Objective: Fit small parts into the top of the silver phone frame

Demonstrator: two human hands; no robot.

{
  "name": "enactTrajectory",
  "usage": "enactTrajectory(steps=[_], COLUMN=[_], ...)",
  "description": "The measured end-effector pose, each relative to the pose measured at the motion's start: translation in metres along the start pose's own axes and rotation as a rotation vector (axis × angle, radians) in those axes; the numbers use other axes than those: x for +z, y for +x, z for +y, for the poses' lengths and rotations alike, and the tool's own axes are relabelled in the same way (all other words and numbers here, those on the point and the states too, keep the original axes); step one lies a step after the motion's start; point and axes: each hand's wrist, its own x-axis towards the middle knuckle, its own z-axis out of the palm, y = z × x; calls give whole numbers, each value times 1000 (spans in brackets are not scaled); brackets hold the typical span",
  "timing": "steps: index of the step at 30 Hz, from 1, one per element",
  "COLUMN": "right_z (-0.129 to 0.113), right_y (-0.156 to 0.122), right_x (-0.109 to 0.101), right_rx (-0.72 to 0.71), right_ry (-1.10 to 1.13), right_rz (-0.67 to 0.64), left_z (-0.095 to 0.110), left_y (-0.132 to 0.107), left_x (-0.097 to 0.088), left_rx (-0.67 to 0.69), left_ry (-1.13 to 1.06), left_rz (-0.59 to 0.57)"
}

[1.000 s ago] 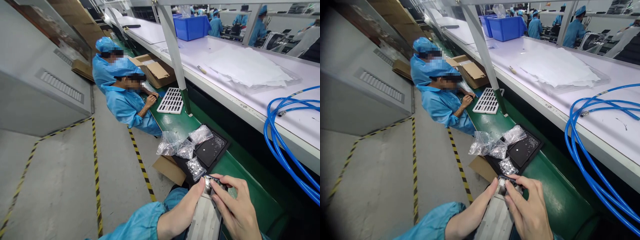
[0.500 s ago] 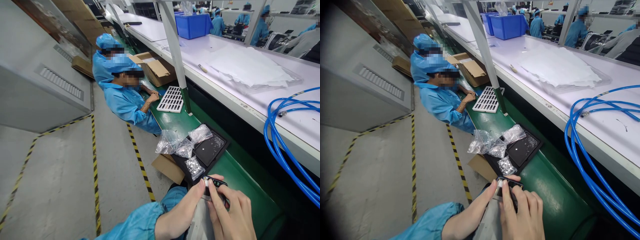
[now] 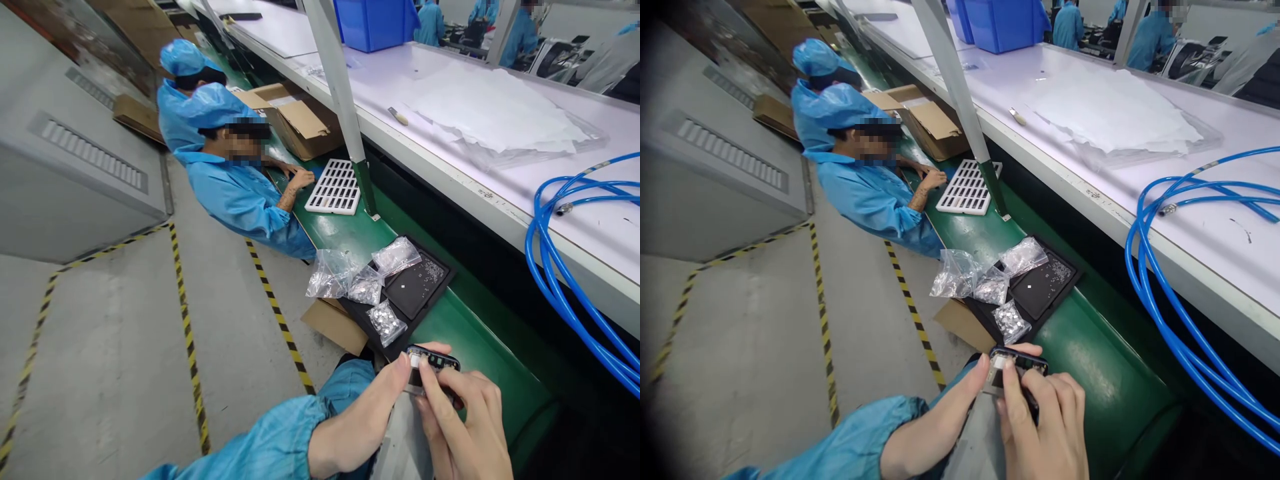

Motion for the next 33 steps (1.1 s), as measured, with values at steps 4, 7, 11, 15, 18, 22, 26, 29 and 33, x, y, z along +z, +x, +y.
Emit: enactTrajectory(steps=[4,7,11,15,18,22,26,29,33], right_z=[-2,-3,-2,-1,-1,-2,-2,-3,-4], right_y=[1,3,4,3,2,-1,-1,-1,-1], right_x=[-1,-3,-4,-4,-4,-2,-2,-3,-6], right_rx=[11,16,-18,-15,-3,24,44,32,7], right_ry=[2,0,3,22,16,22,39,13,-49], right_rz=[-7,-5,-21,-21,-18,-16,10,0,10], left_z=[-2,-3,-4,-4,-3,1,2,0,-1], left_y=[-1,-4,-6,-5,-6,-5,-4,-4,-5], left_x=[-1,-1,-2,-4,-3,1,4,2,1], left_rx=[24,41,52,84,72,71,83,72,81], left_ry=[35,67,58,103,116,96,102,118,170], left_rz=[1,-4,-16,-20,-29,-26,-44,-20,-32])
